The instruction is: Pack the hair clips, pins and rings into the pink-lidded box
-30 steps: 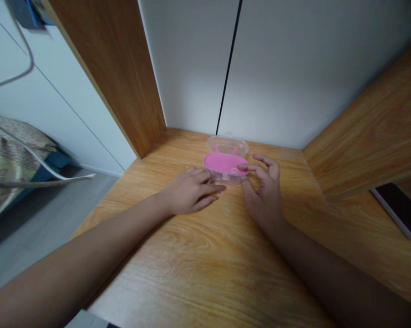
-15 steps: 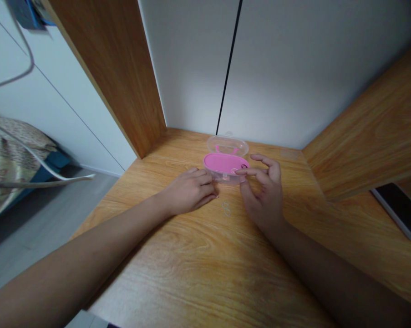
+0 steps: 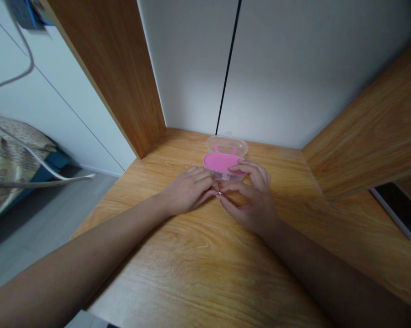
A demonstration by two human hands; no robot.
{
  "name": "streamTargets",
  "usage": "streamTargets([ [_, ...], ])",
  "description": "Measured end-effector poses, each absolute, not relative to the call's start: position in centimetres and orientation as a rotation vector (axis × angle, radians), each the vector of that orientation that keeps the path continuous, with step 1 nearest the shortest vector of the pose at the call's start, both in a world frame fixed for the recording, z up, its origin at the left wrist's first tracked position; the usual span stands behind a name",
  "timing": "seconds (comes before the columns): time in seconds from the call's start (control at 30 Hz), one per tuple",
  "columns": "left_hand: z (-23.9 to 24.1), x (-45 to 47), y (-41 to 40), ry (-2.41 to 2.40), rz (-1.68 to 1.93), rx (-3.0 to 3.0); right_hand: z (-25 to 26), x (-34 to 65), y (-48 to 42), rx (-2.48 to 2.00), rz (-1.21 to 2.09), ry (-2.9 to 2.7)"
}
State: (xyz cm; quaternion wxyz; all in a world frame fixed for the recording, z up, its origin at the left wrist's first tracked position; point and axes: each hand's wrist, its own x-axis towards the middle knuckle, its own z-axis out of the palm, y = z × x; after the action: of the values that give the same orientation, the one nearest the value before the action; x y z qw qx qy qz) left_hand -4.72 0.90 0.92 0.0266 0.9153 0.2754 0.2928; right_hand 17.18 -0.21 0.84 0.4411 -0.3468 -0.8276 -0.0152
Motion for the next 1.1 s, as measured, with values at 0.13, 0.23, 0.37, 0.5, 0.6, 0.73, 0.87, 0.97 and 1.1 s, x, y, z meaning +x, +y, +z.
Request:
streamTargets([
  [0.13,0.86,-4.84,0.97,0.835,0.914,2.829,0.69,17.32,-0.11,-0.834,-0.046,-2.048],
  [0.23,0.92,-4.95,0.91,0.814,0.926,2.854,0.65,17.4,-0.06,-0.847,-0.051,-2.049],
  [0.37,1.02,-4.96,0.82,0.839,0.963,2.888,0.64,17.4,-0.04,-0.858,-0.073,-2.047],
  [0.5,0.99,-4.99,0.85,0.866,0.972,2.879,0.65,17.35,-0.03,-0.862,-0.074,-2.046],
  [0.6,0.82,-5.08,0.93,0.871,1.002,2.864,0.65,17.3,-0.03,-0.878,-0.07,-2.045],
  [0.73,0.66,-5.22,0.96,0.883,1.051,2.847,0.76,17.18,-0.05,-0.888,-0.061,-2.024],
  [0.87,0.72,-5.22,0.89,0.923,1.114,2.815,0.9,17.18,0.01,-0.913,0.008,-1.93],
  [0.97,0.64,-5.16,0.95,0.989,1.188,2.74,0.85,17.28,0.05,-0.995,0.16,-1.826],
  [1.1,0.37,-5.19,1.23,1.042,1.305,2.628,0.63,17.29,0.08,-1.125,0.296,-1.714],
])
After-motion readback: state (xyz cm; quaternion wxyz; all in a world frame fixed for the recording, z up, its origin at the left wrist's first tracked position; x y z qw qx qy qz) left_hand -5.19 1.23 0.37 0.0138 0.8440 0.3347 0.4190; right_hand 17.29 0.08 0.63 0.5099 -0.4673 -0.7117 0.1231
